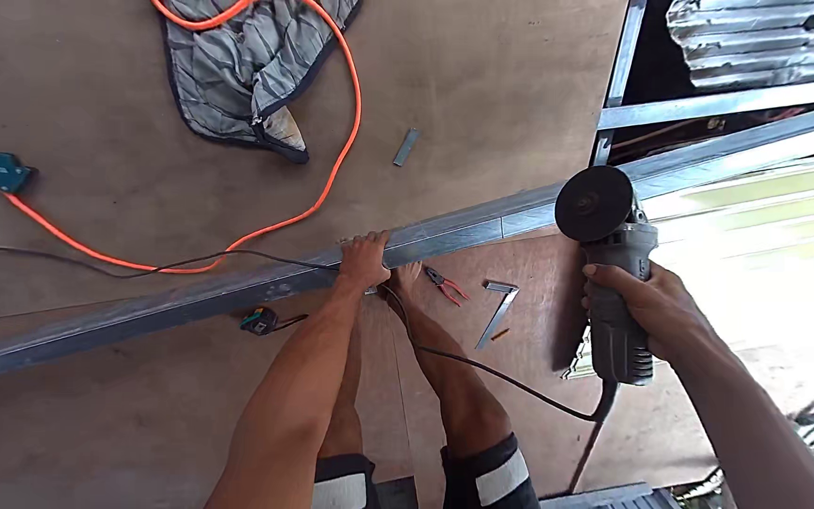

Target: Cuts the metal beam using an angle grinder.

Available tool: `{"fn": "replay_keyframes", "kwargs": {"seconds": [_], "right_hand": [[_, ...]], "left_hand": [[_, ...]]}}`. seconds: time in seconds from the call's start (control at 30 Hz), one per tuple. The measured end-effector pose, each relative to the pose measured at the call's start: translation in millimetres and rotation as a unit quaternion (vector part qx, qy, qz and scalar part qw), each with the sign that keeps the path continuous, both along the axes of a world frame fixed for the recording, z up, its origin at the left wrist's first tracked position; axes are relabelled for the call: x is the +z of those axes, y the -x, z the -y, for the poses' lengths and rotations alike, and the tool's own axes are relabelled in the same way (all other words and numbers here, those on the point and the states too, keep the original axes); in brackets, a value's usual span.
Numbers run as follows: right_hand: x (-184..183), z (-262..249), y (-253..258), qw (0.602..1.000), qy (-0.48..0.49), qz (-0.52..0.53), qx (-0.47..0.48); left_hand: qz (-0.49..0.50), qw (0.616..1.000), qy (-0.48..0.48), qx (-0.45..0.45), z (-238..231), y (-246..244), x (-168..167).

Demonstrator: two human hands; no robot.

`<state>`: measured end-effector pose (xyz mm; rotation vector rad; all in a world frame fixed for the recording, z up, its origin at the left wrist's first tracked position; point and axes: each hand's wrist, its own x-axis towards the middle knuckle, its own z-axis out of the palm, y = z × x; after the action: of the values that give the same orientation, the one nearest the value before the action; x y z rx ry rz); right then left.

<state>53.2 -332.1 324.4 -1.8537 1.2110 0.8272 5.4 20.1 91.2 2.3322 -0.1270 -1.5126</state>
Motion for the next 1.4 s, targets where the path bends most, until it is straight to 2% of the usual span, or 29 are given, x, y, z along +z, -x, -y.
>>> {"fn": "replay_keyframes", "kwargs": {"seconds": [0.23, 0.5, 0.73, 0.83, 1.03, 1.4], "right_hand": [[-2, -2, -15, 0.998, 0.022, -0.032, 0.043], [-36, -14, -52, 0.984, 0.033, -0.107, 0.138], [-71, -19, -95, 0.957, 0.025, -0.189, 0.219], [-84, -23, -110, 0.941, 0.044, -0.23, 0.245], [-107, -26, -119, 0.923, 0.049, -0.282, 0.255], [-113, -31, -122, 0.917, 0.068, -0.297, 0.256]], "left_hand": [[-0.002, 1.0, -0.003, 0.008, 1, -9, -1], [-0.003, 1.0, -0.005, 0.003, 1, -9, -10], [-0.054, 0.997, 0.033, -0.038, 8, -38, -17], [-0.075, 0.995, 0.058, -0.018, 19, -36, -27], [-0.061, 0.997, 0.032, -0.035, 21, -29, -31], [-0.07, 0.997, 0.036, -0.029, 23, -31, -30]]}}
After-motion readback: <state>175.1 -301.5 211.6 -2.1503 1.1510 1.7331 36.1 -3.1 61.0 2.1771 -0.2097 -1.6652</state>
